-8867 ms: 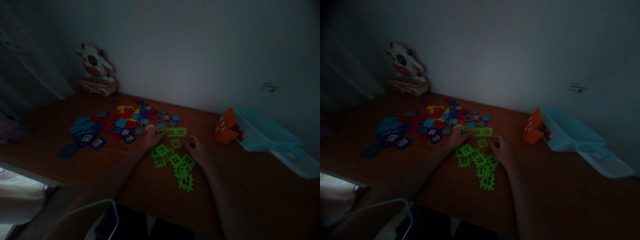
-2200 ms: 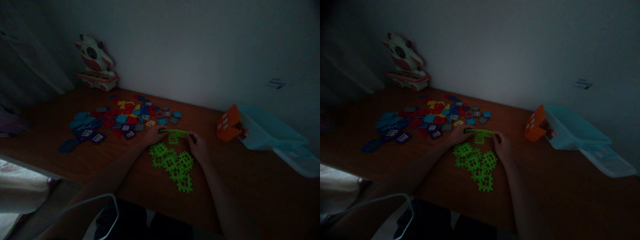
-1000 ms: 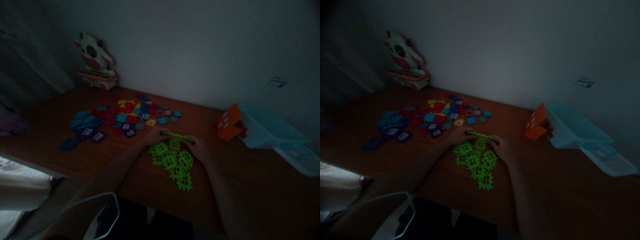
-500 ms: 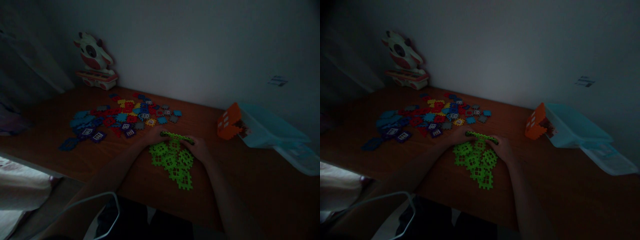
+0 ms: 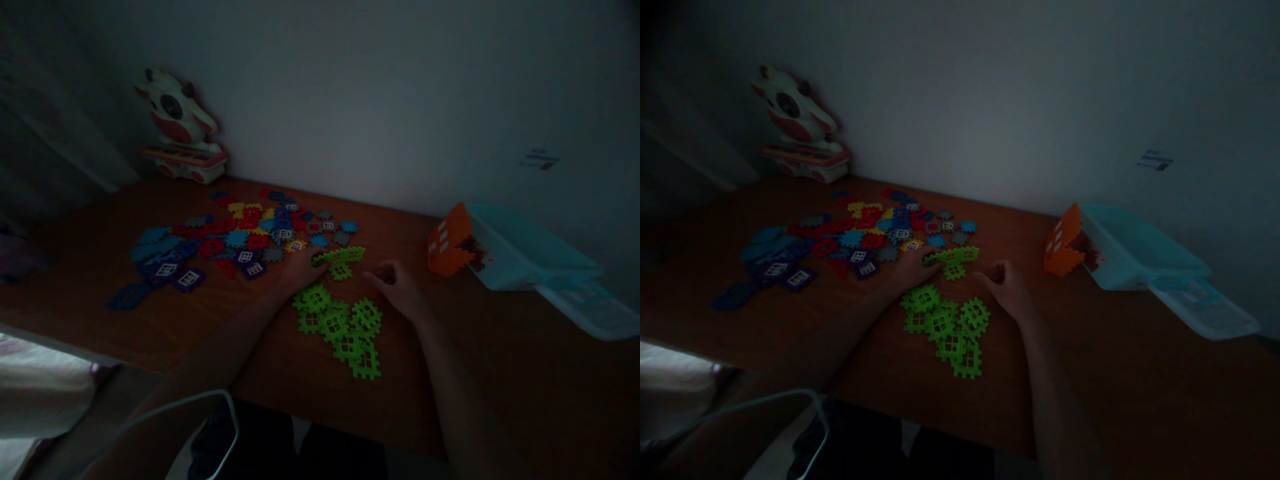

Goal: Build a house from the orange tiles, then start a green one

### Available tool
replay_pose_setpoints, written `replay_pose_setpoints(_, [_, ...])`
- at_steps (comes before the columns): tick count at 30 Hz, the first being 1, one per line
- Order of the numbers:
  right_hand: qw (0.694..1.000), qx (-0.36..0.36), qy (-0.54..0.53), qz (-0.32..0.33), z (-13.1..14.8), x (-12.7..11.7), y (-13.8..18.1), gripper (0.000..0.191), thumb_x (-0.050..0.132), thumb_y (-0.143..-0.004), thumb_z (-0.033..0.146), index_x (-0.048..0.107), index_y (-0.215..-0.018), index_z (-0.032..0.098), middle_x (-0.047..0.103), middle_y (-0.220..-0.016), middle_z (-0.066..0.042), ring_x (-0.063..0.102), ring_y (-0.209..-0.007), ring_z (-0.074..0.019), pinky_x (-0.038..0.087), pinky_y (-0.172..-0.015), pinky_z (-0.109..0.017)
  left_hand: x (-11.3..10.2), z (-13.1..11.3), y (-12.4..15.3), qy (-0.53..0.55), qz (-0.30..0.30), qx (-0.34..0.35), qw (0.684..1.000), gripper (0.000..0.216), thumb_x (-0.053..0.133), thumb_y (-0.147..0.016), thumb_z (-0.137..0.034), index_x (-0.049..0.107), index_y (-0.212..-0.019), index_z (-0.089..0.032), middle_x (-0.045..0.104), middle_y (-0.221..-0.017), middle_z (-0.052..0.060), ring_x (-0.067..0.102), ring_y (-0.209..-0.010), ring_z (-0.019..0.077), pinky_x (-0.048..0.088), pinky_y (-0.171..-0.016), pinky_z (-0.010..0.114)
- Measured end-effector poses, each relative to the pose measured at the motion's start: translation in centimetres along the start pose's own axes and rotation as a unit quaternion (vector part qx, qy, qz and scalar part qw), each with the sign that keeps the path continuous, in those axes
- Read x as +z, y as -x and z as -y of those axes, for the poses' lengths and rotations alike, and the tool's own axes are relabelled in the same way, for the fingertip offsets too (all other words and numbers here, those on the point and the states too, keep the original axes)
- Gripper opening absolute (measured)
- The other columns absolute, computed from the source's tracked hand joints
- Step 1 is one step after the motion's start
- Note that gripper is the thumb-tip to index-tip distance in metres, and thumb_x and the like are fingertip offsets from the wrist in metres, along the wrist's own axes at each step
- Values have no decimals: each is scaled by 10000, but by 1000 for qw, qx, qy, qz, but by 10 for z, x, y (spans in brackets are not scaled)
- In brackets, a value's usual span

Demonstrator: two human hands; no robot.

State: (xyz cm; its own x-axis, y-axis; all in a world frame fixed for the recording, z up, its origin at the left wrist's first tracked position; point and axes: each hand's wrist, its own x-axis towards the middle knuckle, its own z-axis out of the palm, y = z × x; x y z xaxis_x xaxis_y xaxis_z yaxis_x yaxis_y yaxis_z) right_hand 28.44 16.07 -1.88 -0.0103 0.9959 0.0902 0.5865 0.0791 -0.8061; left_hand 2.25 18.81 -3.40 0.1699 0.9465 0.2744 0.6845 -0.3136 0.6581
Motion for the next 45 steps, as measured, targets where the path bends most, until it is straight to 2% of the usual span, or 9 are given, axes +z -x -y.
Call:
replay_pose_setpoints(3, [981, -31, 46, 186, 10, -17, 7, 471, 769, -717, 622, 665, -969, 238, 678, -967, -62, 634, -884, -229, 516, -782, -363, 1, 0, 2, 18, 6, 27, 999, 281, 686, -862, -361, 720, -1097, -211, 759, -1000, 31, 693, -861, 195, 521, -782, 277])
replay_pose_setpoints(6, [963, -71, 98, 240, 15, -25, 11, 546, 858, -628, 577, 694, -1040, 259, 671, -1062, -58, 617, -960, -238, 491, -834, -358, 1, -1, 2, 17, 10, 27, 999, 252, 647, -885, -387, 734, -1039, -207, 759, -942, 28, 686, -817, 194, 510, -749, 280])
replay_pose_setpoints(12, [964, -69, 87, 241, 16, -17, 13, 509, 836, -645, 620, 687, -947, 239, 672, -929, -47, 621, -837, -215, 488, -711, -322, -2, -2, 0, 34, 9, 13, 999, 249, 655, -875, -399, 751, -993, -202, 767, -963, 25, 680, -849, 200, 506, -772, 278])
replay_pose_setpoints(14, [982, -44, 51, 177, 13, -11, 11, 481, 772, -712, 650, 652, -907, 228, 671, -880, -51, 625, -791, -212, 492, -675, -325, -3, -3, -1, 35, 19, 12, 999, 235, 668, -866, -394, 760, -973, -206, 769, -941, 18, 679, -838, 200, 504, -769, 273])
replay_pose_setpoints(17, [999, -37, -2, 13, 5, -3, 6, 490, 760, -746, 615, 618, -1007, 226, 680, -950, -77, 640, -826, -224, 521, -718, -355, -6, -4, -1, 39, 55, 18, 998, 222, 673, -865, -410, 769, -904, -213, 769, -885, 5, 677, -800, 194, 498, -750, 269])
replay_pose_setpoints(19, [998, -54, -33, -16, 0, 0, 3, 526, 784, -751, 546, 615, -1143, 239, 690, -1065, -89, 658, -905, -235, 539, -783, -377, -7, -5, -1, 51, 82, 30, 995, 231, 667, -870, -426, 768, -881, -219, 769, -881, -1, 682, -809, 195, 497, -747, 269])
replay_pose_setpoints(22, [994, -93, -48, 38, -5, 3, 1, 429, 751, -816, 448, 652, -1199, 283, 712, -1157, -63, 675, -1003, -236, 538, -869, -396, -7, -5, -1, 69, 104, 50, 991, 223, 661, -875, -424, 769, -894, -230, 772, -912, -2, 688, -837, 199, 505, -774, 279])
replay_pose_setpoints(27, [989, -119, -32, 82, -4, 10, 0, 185, 667, -892, 357, 748, -1045, 292, 771, -1083, -30, 714, -995, -238, 534, -917, -409, -5, -2, -1, 85, 136, 71, 984, 202, 675, -865, -423, 768, -862, -244, 775, -904, -4, 692, -858, 205, 518, -798, 294])
replay_pose_setpoints(45, [985, -92, -44, 139, -1, 8, -3, 211, 666, -880, 438, 771, -993, 294, 786, -1020, -14, 725, -932, -239, 545, -866, -378, -6, 3, -5, 101, 167, 79, 978, 260, 698, -857, -463, 748, -783, -220, 735, -818, 8, 665, -783, 175, 518, -757, 274])
